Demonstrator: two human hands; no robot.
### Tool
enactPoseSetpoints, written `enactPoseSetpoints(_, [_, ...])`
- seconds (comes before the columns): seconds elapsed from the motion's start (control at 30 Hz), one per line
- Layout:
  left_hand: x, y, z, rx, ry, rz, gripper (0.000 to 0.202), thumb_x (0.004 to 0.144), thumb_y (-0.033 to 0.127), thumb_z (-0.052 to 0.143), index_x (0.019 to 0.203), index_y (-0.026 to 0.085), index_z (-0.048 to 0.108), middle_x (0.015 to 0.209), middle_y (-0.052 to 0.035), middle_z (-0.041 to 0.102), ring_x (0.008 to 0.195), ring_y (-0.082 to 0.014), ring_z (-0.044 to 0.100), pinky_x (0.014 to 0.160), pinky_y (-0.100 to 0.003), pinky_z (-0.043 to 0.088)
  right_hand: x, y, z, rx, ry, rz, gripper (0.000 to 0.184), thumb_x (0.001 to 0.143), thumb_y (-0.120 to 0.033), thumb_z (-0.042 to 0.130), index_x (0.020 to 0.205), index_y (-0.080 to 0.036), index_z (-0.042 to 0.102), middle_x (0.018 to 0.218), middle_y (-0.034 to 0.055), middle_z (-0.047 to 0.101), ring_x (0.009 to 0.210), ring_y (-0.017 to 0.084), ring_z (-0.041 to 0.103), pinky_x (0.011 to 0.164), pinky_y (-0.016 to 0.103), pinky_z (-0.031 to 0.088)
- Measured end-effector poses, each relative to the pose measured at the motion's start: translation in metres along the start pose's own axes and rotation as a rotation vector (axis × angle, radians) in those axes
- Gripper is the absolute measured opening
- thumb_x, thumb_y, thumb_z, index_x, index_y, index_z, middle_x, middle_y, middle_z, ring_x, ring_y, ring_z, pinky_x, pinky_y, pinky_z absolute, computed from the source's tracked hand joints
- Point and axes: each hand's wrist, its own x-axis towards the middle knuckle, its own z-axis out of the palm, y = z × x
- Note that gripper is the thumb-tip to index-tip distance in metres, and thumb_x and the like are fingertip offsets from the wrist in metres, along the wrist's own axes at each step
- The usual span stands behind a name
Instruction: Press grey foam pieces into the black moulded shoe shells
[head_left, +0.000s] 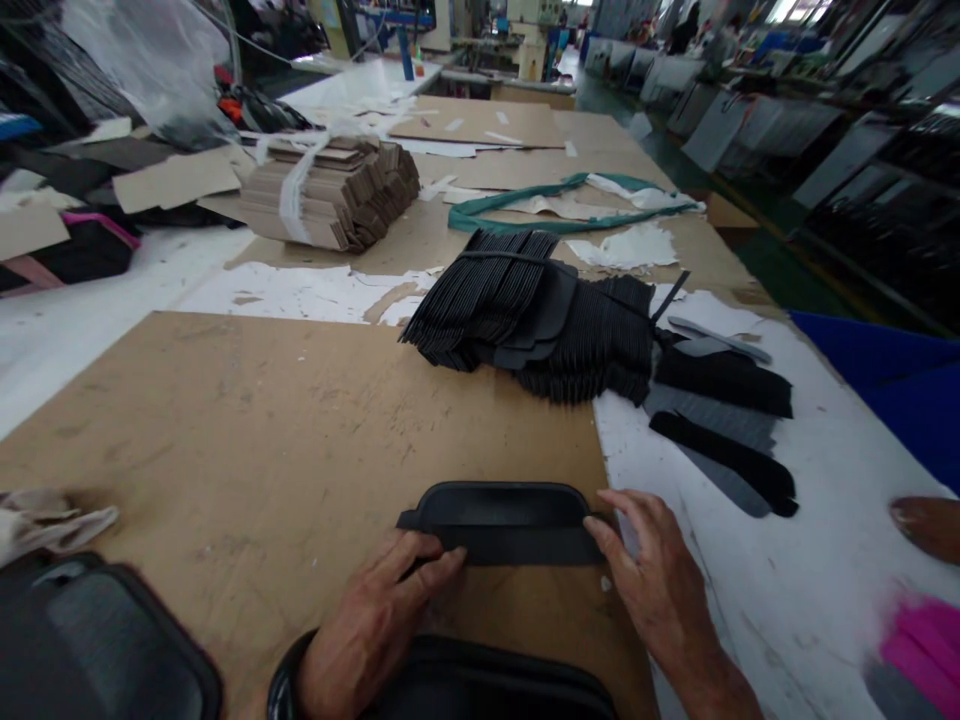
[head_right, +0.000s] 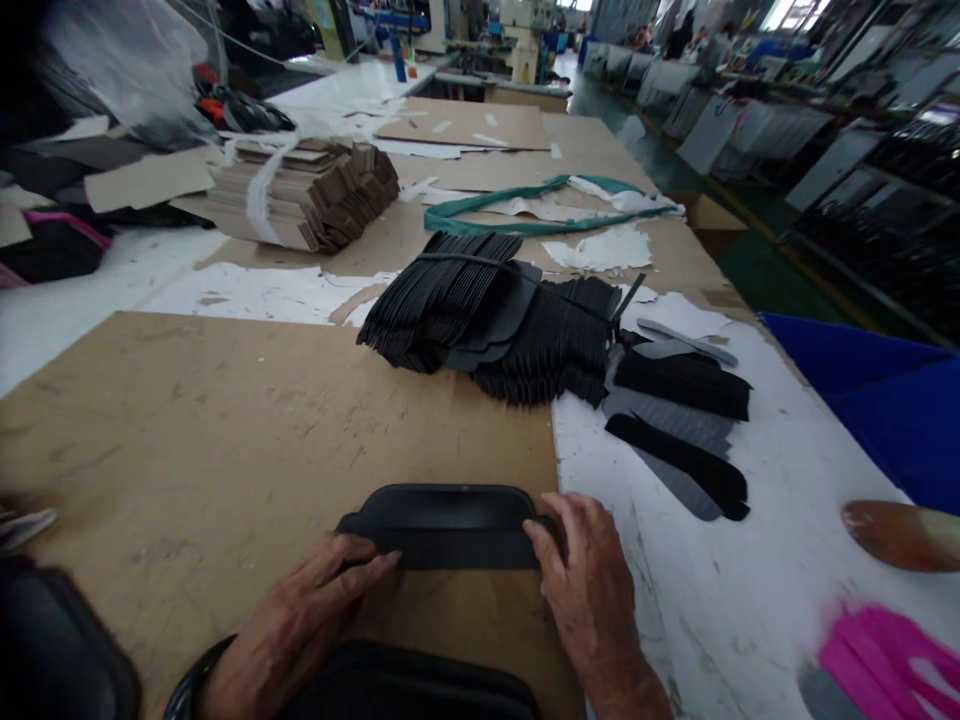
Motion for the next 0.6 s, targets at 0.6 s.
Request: enactPoseSetpoints(0.6, [0.001, -0.026, 0.0, -0.067, 0.159, -0.255, 0.039, 0.088, 0.037, 0.041, 0.115, 0.012, 0.053, 0.113, -0.0141, 0.053, 0.105, -0.0245, 0.049, 0.091, -0.043, 0.042, 0.022, -0.018, -0.004, -0.181, -0.35, -0.198, 0.039, 0.083, -0.035, 0.052, 0.119, -0.021, 0.051, 0.117, 0.0062, 0.053, 0.106, 0.022, 0.047, 0.088, 0.037, 0.038])
